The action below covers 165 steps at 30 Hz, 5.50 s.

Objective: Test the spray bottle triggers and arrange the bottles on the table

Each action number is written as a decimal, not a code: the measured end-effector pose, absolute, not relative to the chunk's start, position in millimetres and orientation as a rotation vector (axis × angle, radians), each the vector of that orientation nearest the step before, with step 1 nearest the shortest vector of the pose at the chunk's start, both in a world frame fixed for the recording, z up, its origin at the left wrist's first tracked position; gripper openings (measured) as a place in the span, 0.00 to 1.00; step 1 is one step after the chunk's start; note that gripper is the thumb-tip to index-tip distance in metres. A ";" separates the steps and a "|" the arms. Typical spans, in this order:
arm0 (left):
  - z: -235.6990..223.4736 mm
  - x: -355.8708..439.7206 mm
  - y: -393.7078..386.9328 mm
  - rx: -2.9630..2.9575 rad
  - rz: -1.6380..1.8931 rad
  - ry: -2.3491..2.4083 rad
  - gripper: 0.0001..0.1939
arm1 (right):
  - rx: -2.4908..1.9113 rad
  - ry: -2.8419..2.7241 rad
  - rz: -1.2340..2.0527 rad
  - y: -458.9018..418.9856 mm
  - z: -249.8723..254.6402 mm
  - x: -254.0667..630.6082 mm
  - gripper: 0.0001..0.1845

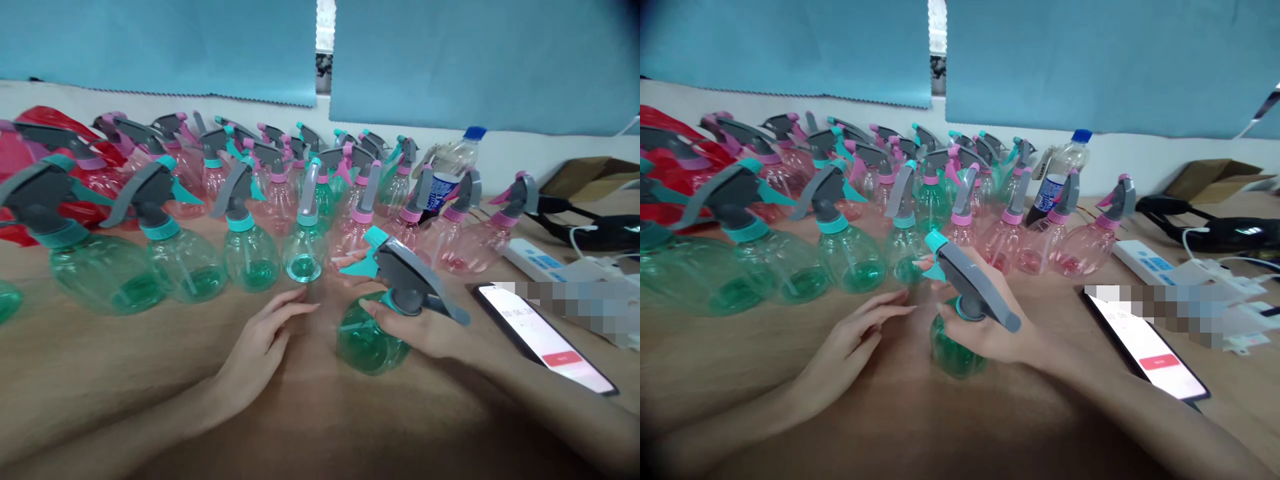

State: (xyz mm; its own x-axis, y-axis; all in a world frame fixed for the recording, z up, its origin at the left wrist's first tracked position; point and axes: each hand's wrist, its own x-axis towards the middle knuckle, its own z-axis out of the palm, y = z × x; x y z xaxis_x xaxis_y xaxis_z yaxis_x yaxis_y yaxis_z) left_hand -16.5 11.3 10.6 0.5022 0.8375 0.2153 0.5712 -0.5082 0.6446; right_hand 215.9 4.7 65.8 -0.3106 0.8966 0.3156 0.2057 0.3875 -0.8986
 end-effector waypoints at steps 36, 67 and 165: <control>-3.6 -9.9 3.8 2.956 0.452 0.994 0.20 | -0.993 -1.840 0.849 4.6 65.7 217.7 0.30; -0.8 -10.1 4.0 2.939 0.470 0.974 0.19 | -1.140 -1.816 0.619 -0.8 77.1 214.9 0.06; 1.0 -9.4 4.3 2.944 0.430 0.955 0.19 | -1.069 -1.964 0.710 9.2 47.7 221.6 0.07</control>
State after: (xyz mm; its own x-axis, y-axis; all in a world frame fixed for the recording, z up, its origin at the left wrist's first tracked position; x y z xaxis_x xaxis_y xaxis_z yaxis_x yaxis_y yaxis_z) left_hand -9.4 4.3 1.0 0.7753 0.5783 0.2541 0.5737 -0.8130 0.0998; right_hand 221.6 9.2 47.7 -0.3468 0.8647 0.3633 0.4323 0.4912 -0.7562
